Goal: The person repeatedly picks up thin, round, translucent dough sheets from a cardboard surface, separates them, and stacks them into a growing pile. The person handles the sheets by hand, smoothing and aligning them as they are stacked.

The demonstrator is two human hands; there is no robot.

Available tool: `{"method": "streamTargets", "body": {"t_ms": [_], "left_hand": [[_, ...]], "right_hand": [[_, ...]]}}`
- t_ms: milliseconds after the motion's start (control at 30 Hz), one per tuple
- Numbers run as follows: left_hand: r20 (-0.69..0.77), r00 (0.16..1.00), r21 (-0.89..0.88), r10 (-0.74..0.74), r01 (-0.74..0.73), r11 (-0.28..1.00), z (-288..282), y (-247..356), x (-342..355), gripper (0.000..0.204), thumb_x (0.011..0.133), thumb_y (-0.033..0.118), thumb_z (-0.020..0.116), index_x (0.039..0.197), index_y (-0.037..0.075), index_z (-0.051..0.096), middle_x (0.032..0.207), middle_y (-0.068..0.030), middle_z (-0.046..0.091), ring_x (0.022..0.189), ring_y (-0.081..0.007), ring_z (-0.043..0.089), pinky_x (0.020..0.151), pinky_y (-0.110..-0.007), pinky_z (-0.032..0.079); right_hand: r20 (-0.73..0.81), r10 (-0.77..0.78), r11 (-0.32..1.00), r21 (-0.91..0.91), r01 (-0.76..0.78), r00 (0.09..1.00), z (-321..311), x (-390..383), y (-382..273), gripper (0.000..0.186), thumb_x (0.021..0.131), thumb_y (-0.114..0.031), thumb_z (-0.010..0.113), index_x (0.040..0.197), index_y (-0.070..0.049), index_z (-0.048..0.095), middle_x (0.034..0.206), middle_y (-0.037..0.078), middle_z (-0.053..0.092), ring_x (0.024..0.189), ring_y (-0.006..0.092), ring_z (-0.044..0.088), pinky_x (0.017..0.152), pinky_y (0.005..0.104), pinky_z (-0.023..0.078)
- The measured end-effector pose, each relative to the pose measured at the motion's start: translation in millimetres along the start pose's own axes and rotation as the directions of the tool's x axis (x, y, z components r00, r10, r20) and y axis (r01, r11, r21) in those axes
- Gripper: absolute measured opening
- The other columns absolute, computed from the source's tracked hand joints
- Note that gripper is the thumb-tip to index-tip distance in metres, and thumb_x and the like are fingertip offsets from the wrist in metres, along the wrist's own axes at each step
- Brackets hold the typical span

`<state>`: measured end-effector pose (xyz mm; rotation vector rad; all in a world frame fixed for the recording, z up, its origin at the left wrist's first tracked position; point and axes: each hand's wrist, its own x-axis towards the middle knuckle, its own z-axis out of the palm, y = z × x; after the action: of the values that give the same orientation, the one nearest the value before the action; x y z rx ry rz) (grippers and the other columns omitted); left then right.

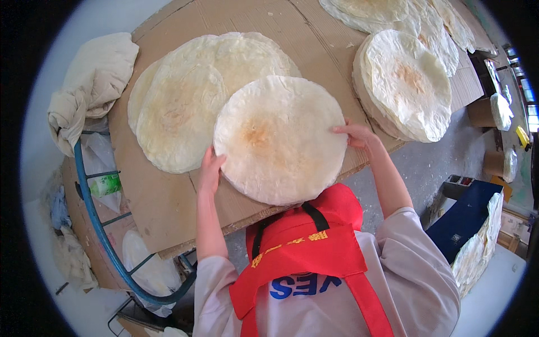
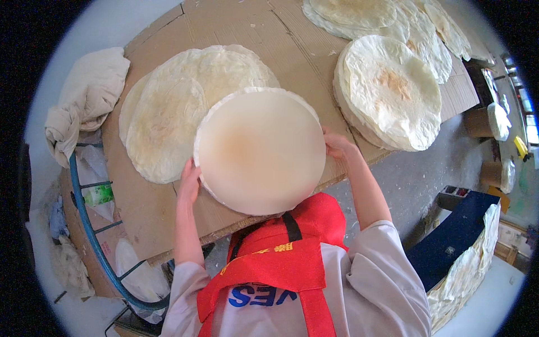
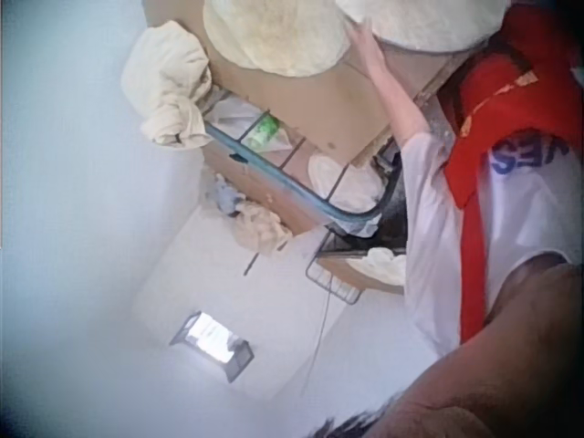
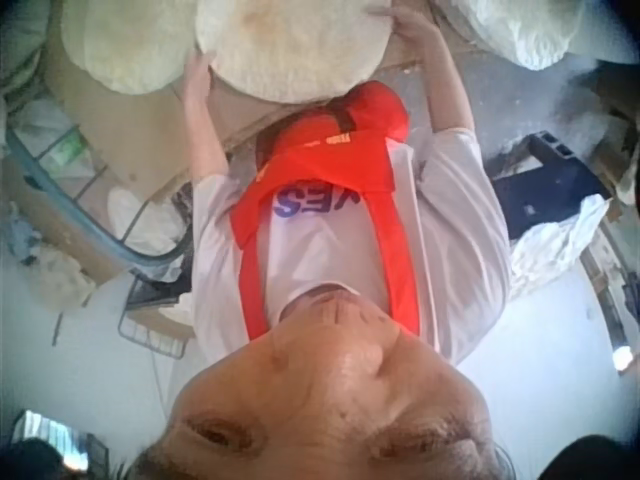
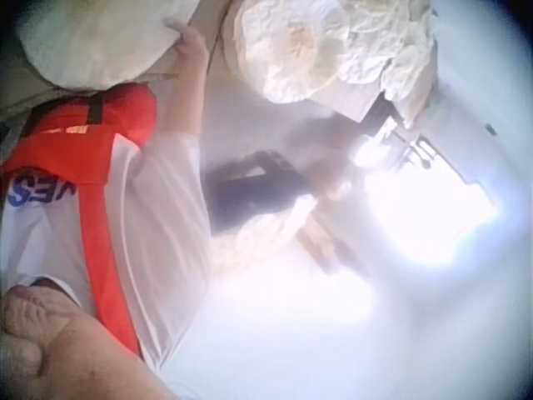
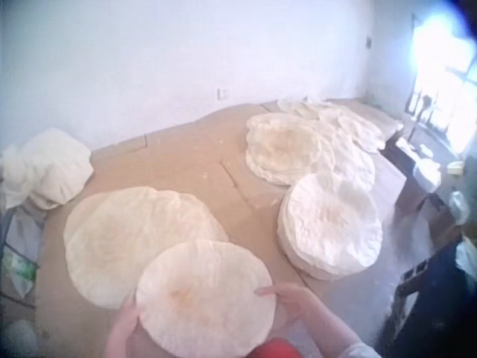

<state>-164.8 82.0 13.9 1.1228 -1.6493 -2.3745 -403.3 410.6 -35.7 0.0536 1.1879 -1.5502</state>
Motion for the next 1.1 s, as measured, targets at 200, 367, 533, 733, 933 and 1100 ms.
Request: {"method": "streamTargets", "body": {"t_ms": [200, 367, 533, 733, 933, 1100], "left_hand": [[-0.214, 0.936, 0.140, 0.278, -0.252, 0.958, 24, -40, -27, 0.055, 0.071, -0.003, 0.044, 0.125, 0.000, 0.035, 0.118, -0.0107, 0.047, 0.108, -0.0191, 0.046, 0.092, -0.033, 0.035], [-0.037, 0.915, 0.305, 0.402, -0.373, 0.876, 106, 61, -34, 0.051, 0.072, -0.007, 0.043, 0.122, -0.004, 0.037, 0.115, -0.0114, 0.050, 0.105, -0.0200, 0.049, 0.093, -0.032, 0.036], [0.254, 0.807, 0.058, 0.533, -0.563, 0.825, 264, 162, -5, 0.049, 0.072, -0.005, 0.048, 0.120, -0.004, 0.039, 0.116, -0.0128, 0.050, 0.106, -0.0213, 0.049, 0.092, -0.033, 0.039], [0.521, 0.732, -0.058, 0.440, -0.483, 0.873, 393, 172, 73, 0.047, 0.072, -0.006, 0.049, 0.118, -0.001, 0.042, 0.111, -0.0103, 0.054, 0.101, -0.0202, 0.053, 0.089, -0.032, 0.042], [0.464, 0.868, 0.146, 0.178, -0.273, 0.951, 395, 52, 163, 0.046, 0.070, -0.010, 0.048, 0.115, -0.001, 0.043, 0.107, -0.0112, 0.055, 0.097, -0.0204, 0.054, 0.088, -0.033, 0.042], [0.345, 0.921, 0.307, 0.183, -0.294, 0.905, 394, 50, 147, 0.049, 0.069, -0.007, 0.051, 0.116, -0.001, 0.041, 0.110, -0.0149, 0.052, 0.098, -0.0231, 0.053, 0.086, -0.033, 0.042]], "right_hand": [[-0.082, -0.127, 0.987, -0.108, 0.118, 0.989, 14, 24, -10, 0.043, 0.072, -0.007, 0.065, 0.112, 0.000, 0.051, 0.104, 0.009, 0.058, 0.094, 0.0168, 0.056, 0.080, 0.0293, 0.047], [-0.007, -0.342, 0.906, -0.268, 0.328, 0.940, 29, -54, -99, 0.035, 0.072, -0.007, 0.065, 0.106, -0.001, 0.056, 0.095, 0.006, 0.061, 0.084, 0.0140, 0.058, 0.075, 0.0283, 0.048], [-0.257, -0.674, 0.726, -0.400, 0.559, 0.692, -48, -181, -215, 0.032, 0.074, -0.010, 0.065, 0.104, -0.002, 0.056, 0.095, 0.008, 0.061, 0.084, 0.0146, 0.060, 0.073, 0.0314, 0.051], [-0.421, -0.698, 0.701, -0.237, 0.672, 0.579, -146, -278, -254, 0.035, 0.078, -0.014, 0.063, 0.107, 0.002, 0.052, 0.097, 0.011, 0.060, 0.082, 0.0179, 0.061, 0.070, 0.0333, 0.053], [-0.664, -0.531, 0.819, -0.245, 0.518, 0.526, -267, -174, -136, 0.029, 0.076, -0.007, 0.061, 0.102, 0.004, 0.055, 0.089, 0.011, 0.061, 0.077, 0.0190, 0.061, 0.066, 0.0346, 0.052], [-0.630, -0.470, 0.882, -0.304, 0.360, 0.618, -243, -193, -152, 0.030, 0.077, -0.012, 0.061, 0.103, 0.001, 0.054, 0.085, 0.009, 0.062, 0.075, 0.0193, 0.061, 0.067, 0.0333, 0.049]]}}
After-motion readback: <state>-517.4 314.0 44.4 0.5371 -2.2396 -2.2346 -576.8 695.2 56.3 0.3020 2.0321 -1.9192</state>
